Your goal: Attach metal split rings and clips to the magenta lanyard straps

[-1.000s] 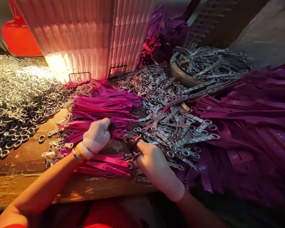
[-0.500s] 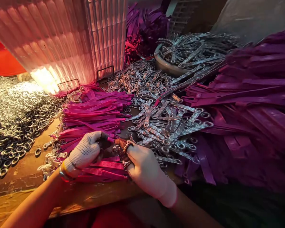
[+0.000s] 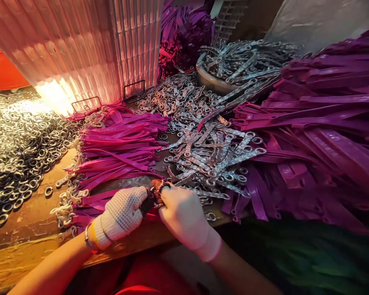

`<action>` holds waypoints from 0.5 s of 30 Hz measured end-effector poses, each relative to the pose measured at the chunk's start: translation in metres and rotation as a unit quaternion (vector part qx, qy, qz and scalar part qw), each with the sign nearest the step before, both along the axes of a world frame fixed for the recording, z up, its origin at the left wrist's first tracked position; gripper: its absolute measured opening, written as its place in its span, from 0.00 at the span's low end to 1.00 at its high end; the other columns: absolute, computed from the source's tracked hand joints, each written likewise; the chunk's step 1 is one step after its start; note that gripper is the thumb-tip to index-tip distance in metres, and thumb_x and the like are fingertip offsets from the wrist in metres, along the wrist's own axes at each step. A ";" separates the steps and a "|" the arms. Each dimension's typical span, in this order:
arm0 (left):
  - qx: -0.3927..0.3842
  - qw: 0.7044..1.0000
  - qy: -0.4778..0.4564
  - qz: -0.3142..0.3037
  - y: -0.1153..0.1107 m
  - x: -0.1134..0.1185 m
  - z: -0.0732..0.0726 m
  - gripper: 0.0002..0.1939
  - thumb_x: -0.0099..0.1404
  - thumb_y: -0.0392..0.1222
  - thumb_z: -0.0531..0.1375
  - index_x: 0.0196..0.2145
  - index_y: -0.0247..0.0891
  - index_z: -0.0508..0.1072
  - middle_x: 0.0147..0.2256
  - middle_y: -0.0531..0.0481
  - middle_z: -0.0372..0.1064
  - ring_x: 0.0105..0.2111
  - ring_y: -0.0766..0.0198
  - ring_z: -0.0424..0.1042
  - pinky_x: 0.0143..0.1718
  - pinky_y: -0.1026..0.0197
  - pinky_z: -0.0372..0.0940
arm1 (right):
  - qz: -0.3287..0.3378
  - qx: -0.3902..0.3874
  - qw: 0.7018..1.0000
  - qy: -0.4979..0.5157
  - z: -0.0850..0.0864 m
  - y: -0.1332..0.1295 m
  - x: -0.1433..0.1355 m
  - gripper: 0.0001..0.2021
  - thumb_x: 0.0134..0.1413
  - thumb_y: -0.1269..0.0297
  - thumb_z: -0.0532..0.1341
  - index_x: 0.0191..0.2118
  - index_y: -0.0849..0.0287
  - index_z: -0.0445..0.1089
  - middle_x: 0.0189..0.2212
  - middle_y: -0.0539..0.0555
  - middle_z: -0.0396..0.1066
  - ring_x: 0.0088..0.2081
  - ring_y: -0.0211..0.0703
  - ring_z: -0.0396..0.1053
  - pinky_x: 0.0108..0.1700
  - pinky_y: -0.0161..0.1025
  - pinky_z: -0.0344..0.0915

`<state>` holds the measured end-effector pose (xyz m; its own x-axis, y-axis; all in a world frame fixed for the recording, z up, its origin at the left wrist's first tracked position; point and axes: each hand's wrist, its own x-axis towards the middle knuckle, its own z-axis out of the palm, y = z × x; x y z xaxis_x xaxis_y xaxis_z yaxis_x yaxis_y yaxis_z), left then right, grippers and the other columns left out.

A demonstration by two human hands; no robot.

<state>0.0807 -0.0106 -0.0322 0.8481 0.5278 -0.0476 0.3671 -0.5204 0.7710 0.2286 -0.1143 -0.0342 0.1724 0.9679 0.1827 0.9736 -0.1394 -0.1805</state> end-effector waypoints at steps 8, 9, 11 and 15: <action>-0.142 0.989 -0.037 0.028 -0.001 0.001 -0.002 0.11 0.67 0.36 0.53 0.31 0.34 0.75 0.27 0.52 0.69 0.28 0.67 0.65 0.32 0.66 0.61 | 0.004 -0.218 0.974 0.059 0.014 0.003 0.002 0.14 0.50 0.76 0.56 0.42 0.61 0.72 0.36 0.58 0.78 0.38 0.49 0.75 0.36 0.39 0.60; -0.141 0.989 -0.035 0.020 -0.002 0.000 -0.005 0.11 0.66 0.35 0.53 0.32 0.34 0.75 0.28 0.52 0.71 0.29 0.67 0.65 0.33 0.66 0.61 | 0.002 -0.235 0.971 0.046 0.015 0.004 0.003 0.15 0.50 0.77 0.55 0.43 0.61 0.72 0.35 0.58 0.78 0.36 0.49 0.76 0.35 0.39 0.60; -0.125 0.992 -0.020 0.004 -0.004 0.001 -0.011 0.11 0.65 0.34 0.52 0.31 0.34 0.74 0.30 0.51 0.72 0.30 0.66 0.66 0.33 0.66 0.60 | 0.034 -0.233 0.972 0.015 0.013 0.003 0.003 0.14 0.50 0.77 0.55 0.42 0.62 0.72 0.33 0.59 0.78 0.34 0.49 0.76 0.32 0.39 0.58; -0.065 0.997 0.029 -0.015 -0.004 0.008 -0.015 0.09 0.61 0.31 0.52 0.26 0.35 0.70 0.26 0.52 0.70 0.27 0.67 0.63 0.28 0.67 0.55 | 0.119 -0.188 0.975 -0.027 0.004 0.000 0.006 0.09 0.51 0.75 0.57 0.38 0.64 0.71 0.29 0.60 0.77 0.30 0.49 0.75 0.28 0.39 0.54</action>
<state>0.0883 -0.0146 -0.0468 0.8567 0.4890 -0.1639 0.3995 -0.4281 0.8106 0.2344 -0.1146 -0.0300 -0.0643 0.9796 -0.1905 0.9931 0.0442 -0.1084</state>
